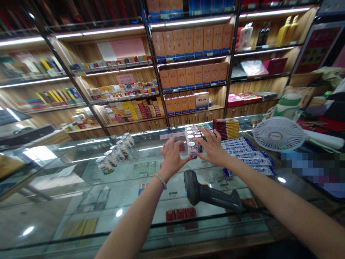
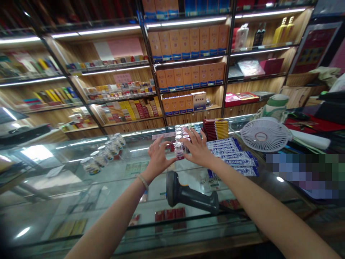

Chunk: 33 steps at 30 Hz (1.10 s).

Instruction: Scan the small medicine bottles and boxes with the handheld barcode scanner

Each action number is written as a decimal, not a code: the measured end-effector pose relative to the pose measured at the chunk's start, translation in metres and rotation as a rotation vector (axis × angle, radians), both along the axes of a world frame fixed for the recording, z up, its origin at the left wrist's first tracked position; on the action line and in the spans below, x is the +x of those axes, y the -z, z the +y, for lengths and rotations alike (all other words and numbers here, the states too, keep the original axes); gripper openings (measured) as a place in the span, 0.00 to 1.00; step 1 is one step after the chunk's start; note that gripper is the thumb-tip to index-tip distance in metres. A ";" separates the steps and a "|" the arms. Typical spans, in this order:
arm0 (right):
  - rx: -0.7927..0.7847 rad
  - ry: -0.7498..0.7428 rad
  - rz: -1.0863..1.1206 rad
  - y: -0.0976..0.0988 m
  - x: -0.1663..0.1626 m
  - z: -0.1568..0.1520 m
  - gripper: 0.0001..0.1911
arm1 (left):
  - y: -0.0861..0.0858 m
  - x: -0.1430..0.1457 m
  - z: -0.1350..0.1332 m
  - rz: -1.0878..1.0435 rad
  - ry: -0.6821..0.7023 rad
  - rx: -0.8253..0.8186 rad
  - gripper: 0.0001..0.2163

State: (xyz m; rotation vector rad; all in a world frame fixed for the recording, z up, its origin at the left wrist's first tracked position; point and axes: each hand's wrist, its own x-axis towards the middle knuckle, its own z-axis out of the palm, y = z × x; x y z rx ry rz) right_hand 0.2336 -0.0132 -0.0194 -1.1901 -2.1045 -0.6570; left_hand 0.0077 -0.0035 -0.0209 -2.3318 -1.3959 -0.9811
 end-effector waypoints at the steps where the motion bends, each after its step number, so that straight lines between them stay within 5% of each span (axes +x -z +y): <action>1: 0.003 -0.002 0.003 0.001 0.000 0.000 0.28 | -0.001 -0.002 0.000 0.014 0.011 0.006 0.32; 33: 0.000 0.107 0.006 0.006 -0.008 0.006 0.26 | 0.000 0.009 0.006 0.114 -0.014 -0.002 0.26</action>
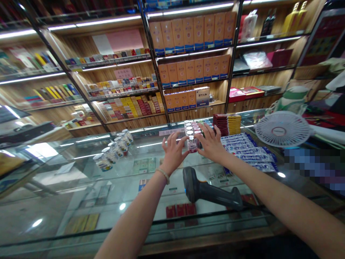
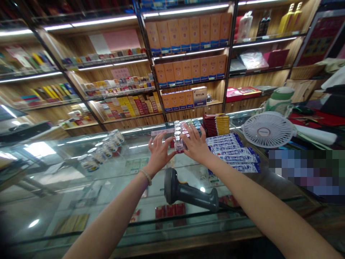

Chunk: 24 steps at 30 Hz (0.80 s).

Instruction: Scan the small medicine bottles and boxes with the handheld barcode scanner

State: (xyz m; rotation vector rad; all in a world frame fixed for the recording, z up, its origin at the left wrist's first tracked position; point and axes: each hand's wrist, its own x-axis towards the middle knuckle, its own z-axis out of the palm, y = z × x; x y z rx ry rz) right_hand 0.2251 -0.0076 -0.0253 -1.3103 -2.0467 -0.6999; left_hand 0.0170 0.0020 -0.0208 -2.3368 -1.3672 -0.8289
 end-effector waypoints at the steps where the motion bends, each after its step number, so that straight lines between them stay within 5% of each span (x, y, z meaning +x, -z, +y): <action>1: -0.004 0.002 -0.002 0.000 0.000 0.000 0.26 | 0.000 0.000 0.000 0.000 0.000 0.000 0.26; 8: -0.029 0.000 -0.003 -0.001 0.002 -0.001 0.27 | 0.002 -0.003 0.001 0.016 0.012 0.022 0.30; 15: -0.025 -0.004 -0.037 -0.004 0.006 -0.005 0.42 | 0.001 -0.012 0.000 0.068 0.020 0.065 0.39; 24: 0.028 -0.047 -0.071 -0.020 -0.003 -0.010 0.35 | -0.016 -0.027 -0.003 0.022 -0.038 0.077 0.38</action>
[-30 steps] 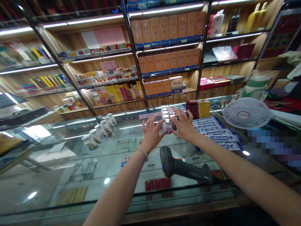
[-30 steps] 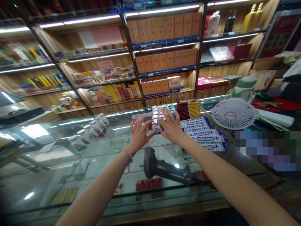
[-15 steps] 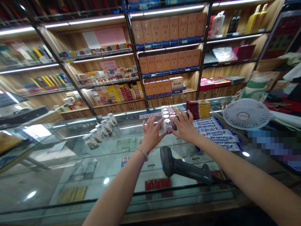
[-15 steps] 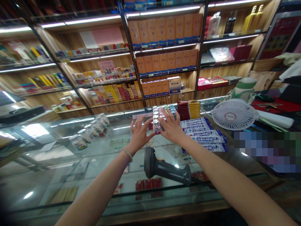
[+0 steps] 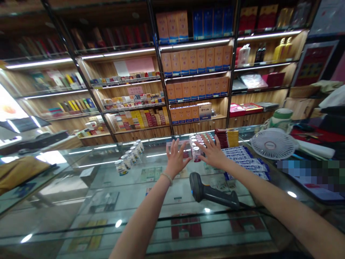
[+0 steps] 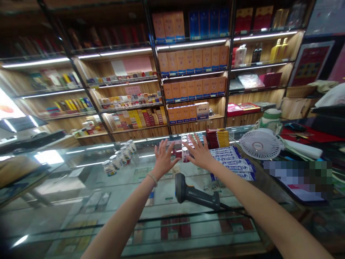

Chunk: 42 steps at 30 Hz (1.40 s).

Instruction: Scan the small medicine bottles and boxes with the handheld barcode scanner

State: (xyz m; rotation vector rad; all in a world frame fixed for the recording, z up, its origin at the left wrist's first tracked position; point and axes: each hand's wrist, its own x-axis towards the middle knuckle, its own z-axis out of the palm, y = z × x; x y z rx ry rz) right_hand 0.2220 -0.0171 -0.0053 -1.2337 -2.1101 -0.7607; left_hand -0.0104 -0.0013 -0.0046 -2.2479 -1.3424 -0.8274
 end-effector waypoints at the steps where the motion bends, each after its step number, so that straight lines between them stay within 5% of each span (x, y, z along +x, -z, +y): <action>1: 0.004 -0.002 -0.003 -0.004 -0.001 0.000 0.34 | -0.005 -0.004 0.000 -0.001 -0.003 0.007 0.38; 10: 0.042 -0.094 -0.051 -0.036 -0.045 -0.001 0.32 | -0.046 -0.057 -0.018 0.023 -0.061 0.063 0.35; 27: -0.027 -0.252 -0.049 -0.048 -0.168 0.018 0.34 | -0.074 -0.200 -0.054 0.081 -0.268 0.096 0.34; 35: -0.080 -0.349 -0.026 -0.052 -0.248 0.016 0.35 | -0.077 -0.261 -0.080 0.078 -0.383 0.072 0.32; 42: -0.151 -0.373 -0.033 -0.044 -0.294 0.014 0.36 | -0.062 -0.291 -0.084 0.058 -0.487 0.027 0.29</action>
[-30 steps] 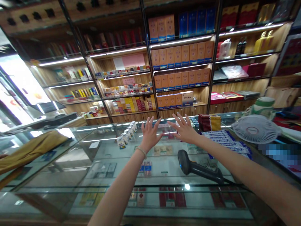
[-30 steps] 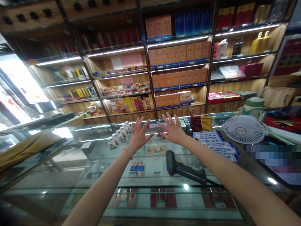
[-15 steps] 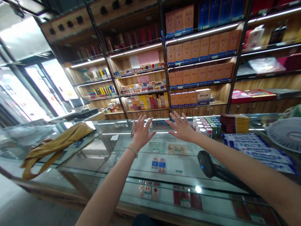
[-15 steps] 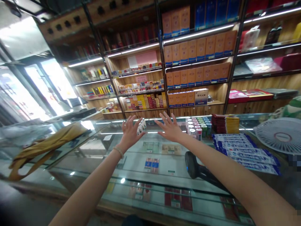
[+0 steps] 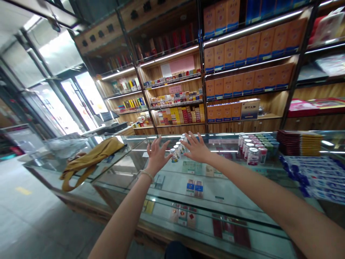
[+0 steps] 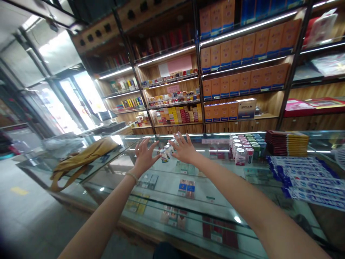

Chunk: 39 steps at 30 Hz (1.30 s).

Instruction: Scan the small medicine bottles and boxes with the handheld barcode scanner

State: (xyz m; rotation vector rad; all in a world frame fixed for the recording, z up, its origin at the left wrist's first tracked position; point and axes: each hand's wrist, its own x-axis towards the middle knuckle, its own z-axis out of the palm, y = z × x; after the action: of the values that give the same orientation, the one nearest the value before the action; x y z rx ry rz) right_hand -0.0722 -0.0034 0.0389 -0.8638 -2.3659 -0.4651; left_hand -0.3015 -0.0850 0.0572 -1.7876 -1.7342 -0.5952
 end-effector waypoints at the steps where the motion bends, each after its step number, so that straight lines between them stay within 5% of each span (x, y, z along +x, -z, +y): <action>1: -0.010 0.001 -0.002 0.003 -0.005 0.000 0.36 | 0.004 -0.002 0.001 -0.004 -0.014 -0.010 0.29; 10: -0.136 0.028 0.024 0.035 -0.045 -0.001 0.37 | 0.039 -0.010 0.011 -0.051 -0.102 -0.089 0.27; 17: -0.128 0.032 0.033 0.043 -0.063 0.002 0.35 | 0.051 -0.005 0.016 -0.084 -0.119 -0.126 0.17; 23: -0.154 0.075 0.017 0.035 -0.062 -0.002 0.30 | 0.054 -0.003 0.017 -0.116 -0.086 -0.071 0.07; 31: -0.144 0.067 -0.001 0.017 -0.048 -0.013 0.21 | 0.053 0.008 0.007 -0.159 -0.050 -0.039 0.06; 39: -0.068 0.018 -0.009 -0.010 -0.014 -0.020 0.14 | 0.036 0.036 -0.001 -0.180 0.011 -0.030 0.06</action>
State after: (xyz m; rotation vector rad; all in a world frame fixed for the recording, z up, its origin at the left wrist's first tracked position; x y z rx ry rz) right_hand -0.0861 -0.0235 0.0485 -0.9165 -2.3960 -0.3989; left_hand -0.2655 -0.0861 0.0213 -1.8122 -1.8613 -0.7588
